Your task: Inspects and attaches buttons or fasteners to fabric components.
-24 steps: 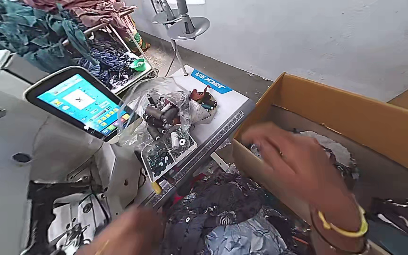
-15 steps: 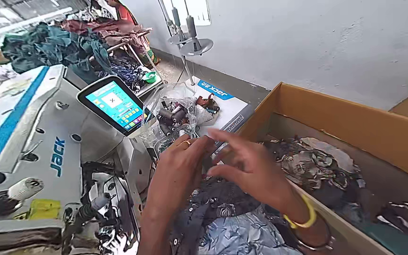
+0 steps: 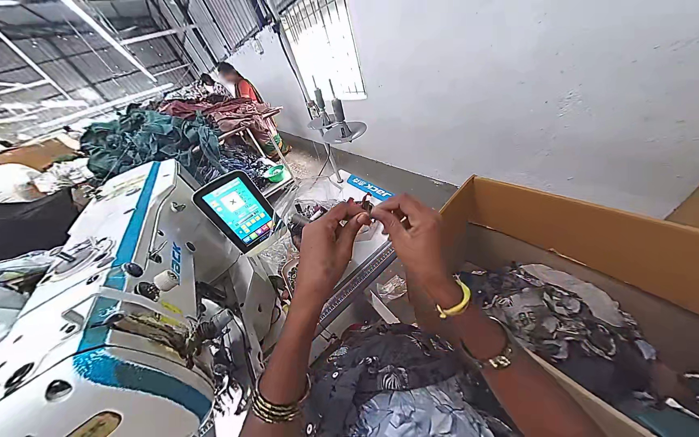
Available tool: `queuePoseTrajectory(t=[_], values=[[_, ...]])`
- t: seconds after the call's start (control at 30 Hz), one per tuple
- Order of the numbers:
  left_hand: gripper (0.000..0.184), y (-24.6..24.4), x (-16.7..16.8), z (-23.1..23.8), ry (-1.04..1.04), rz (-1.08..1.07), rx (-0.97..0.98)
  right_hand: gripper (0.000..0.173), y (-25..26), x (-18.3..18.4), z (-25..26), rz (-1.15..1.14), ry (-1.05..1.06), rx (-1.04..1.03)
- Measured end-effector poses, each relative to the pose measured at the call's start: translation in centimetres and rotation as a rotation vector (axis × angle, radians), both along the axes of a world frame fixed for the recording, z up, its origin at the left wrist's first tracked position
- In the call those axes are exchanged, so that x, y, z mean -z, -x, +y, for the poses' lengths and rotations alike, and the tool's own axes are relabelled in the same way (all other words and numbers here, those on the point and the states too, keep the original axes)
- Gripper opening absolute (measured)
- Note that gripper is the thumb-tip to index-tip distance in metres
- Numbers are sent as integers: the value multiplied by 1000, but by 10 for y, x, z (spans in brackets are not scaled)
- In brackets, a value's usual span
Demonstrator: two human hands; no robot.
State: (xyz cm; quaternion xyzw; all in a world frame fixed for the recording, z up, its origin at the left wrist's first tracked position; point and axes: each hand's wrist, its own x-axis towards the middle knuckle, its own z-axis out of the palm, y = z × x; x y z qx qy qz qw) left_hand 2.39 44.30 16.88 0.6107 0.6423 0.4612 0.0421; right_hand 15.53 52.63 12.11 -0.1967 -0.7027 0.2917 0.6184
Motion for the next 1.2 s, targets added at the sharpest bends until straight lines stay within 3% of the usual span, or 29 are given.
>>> queuePoseTrajectory(t=[0.13, 0.2, 0.27, 0.3, 0.43, 0.5, 0.57, 0.63, 0.73, 0.83, 0.97, 1.2], values=[[17, -3, -18, 6, 144, -329, 126, 5, 5, -23, 3, 189, 531, -491], [16, -2, -23, 6, 162, -451, 175, 5, 7, -29, 1, 252, 675, -637], [11, 1, -21, 6, 113, -432, 199, 6, 7, -36, 0, 259, 761, -715], [8, 2, -16, 8, 32, -314, 160, 7, 7, -40, -1, 242, 793, -727], [9, 4, 4, 12, -377, 562, -158, 9, 13, -55, 2, 150, 912, -674], [8, 4, 11, 13, -478, 752, -249, 11, 17, -57, 6, 118, 924, -671], [8, 5, 14, 12, -514, 781, -281, 12, 22, -57, 10, 97, 915, -670], [10, 7, 9, 10, -438, 615, -272, 12, 27, -56, 12, 61, 794, -581], [15, 12, -7, 4, -191, 67, -222, 24, 29, -46, 13, -39, 320, -166], [15, 19, -17, 1, -123, -356, -187, 12, 36, -38, 2, 3, -40, 77], [12, 17, -22, -3, -130, -485, -137, 15, 47, -30, -5, -71, -186, 149], [5, 32, -20, -22, -356, -581, -189, 11, 48, -29, 4, -58, -76, 164]])
